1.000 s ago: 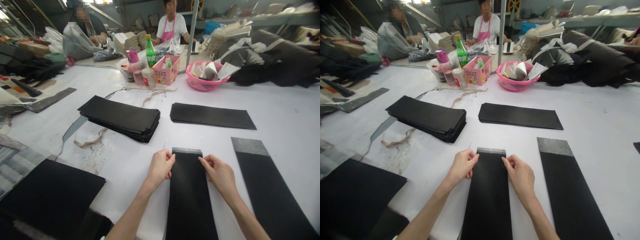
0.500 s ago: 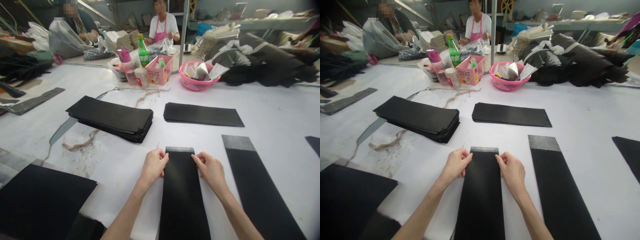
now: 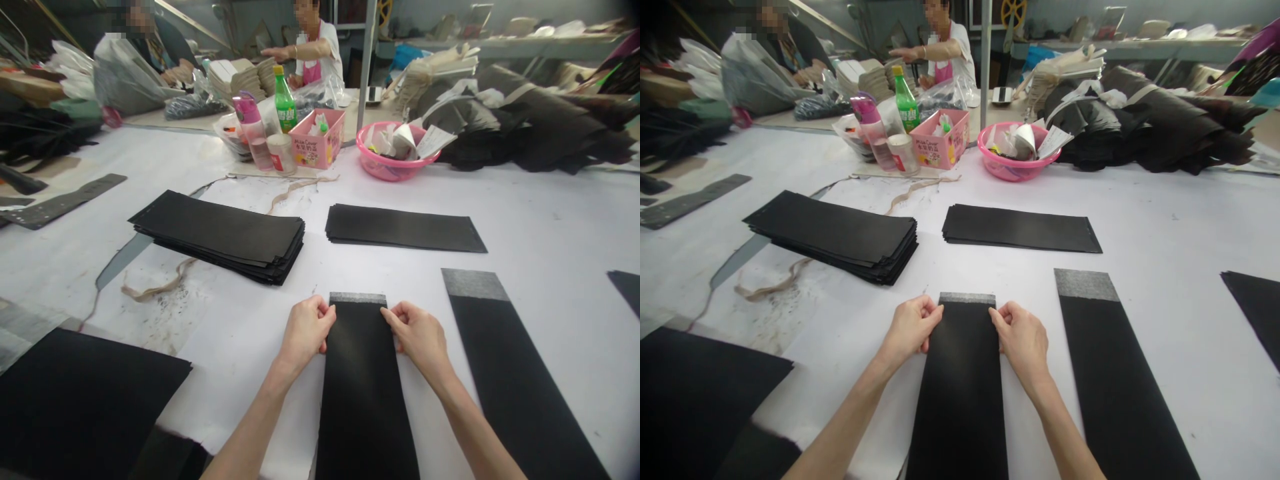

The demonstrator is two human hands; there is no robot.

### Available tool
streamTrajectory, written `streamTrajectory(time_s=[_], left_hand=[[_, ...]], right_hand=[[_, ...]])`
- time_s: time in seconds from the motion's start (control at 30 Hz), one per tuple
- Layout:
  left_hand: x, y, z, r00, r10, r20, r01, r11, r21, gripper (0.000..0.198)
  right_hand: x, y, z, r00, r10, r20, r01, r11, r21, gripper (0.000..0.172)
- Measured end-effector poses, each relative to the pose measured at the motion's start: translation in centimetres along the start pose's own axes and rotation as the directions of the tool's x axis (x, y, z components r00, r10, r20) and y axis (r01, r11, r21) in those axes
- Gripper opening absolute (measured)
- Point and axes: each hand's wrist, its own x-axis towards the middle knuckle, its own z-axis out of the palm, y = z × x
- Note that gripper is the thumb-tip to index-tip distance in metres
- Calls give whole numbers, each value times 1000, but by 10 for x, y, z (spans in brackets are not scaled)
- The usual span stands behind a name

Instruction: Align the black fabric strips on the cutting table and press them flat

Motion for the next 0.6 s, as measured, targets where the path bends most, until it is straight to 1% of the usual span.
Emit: streamTrajectory(time_s=[0.3, 0.6], left_hand=[[-1, 0, 0, 1000, 5, -1, -5, 1000, 5, 28], [-1, 2, -1, 1000, 1, -8, -1, 1000, 9, 28]], right_hand=[[2, 2, 3, 1000, -17, -2, 17, 1000, 12, 33], [2, 2, 2, 1000, -1, 14, 1, 1000, 20, 35]])
